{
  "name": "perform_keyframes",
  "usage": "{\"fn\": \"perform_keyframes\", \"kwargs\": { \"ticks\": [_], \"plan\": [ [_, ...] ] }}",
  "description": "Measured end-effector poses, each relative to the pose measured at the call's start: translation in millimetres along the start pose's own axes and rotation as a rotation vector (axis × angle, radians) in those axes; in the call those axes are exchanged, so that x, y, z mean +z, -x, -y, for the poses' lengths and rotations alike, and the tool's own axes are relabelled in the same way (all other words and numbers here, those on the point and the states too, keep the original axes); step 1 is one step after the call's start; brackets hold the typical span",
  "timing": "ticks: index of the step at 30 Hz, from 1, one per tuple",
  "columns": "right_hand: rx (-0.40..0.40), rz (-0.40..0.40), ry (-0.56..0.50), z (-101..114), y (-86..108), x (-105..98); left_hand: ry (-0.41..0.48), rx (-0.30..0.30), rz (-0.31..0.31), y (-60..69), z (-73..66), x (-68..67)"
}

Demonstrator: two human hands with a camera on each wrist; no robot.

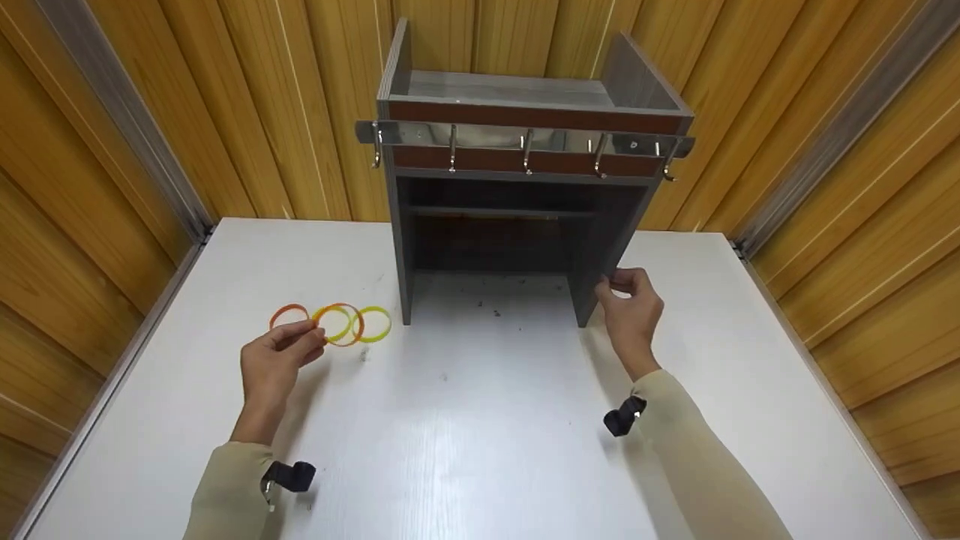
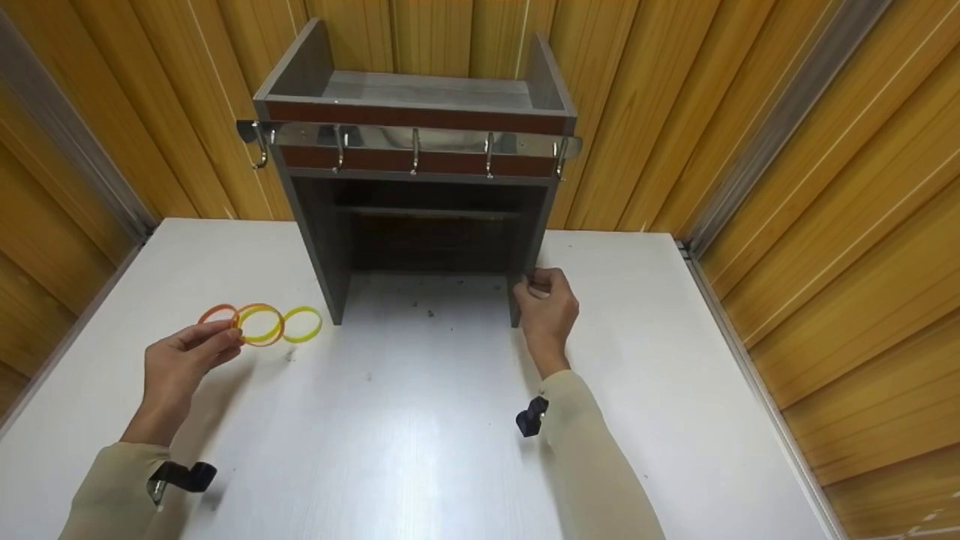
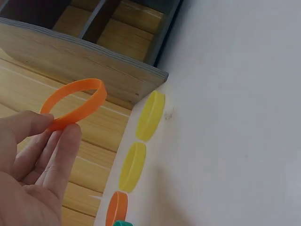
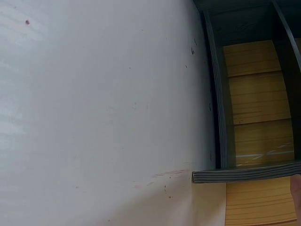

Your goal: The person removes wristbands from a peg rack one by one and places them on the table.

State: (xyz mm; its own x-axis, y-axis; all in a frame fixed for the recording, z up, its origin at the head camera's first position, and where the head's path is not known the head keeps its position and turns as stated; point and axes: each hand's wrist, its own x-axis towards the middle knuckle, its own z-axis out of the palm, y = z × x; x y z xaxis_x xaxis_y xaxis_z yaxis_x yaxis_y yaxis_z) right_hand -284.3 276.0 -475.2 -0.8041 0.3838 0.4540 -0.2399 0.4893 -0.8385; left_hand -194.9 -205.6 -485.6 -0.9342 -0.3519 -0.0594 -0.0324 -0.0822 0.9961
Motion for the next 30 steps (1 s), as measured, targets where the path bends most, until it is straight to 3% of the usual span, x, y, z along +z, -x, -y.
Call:
{"fn": "perform_keyframes", "kwargs": {
  "ticks": [9, 18, 30],
  "plan": [
    [-0.007, 0.004, -0.009, 0.3, -0.7, 1.0, -0.12, -0.086, -0.023, 2.0, 11.8, -24.2],
    [0.015, 0.012, -0.008, 0.8, -0.1, 2.1, -0.322, -0.135, -0.011, 5.7, 21.2, -33.4],
    [0.031, 0.006, -0.005, 2.5, 0.8, 2.3, -0.338, -0.19, 0.035, 8.1, 23.8, -38.9]
  ]
}}
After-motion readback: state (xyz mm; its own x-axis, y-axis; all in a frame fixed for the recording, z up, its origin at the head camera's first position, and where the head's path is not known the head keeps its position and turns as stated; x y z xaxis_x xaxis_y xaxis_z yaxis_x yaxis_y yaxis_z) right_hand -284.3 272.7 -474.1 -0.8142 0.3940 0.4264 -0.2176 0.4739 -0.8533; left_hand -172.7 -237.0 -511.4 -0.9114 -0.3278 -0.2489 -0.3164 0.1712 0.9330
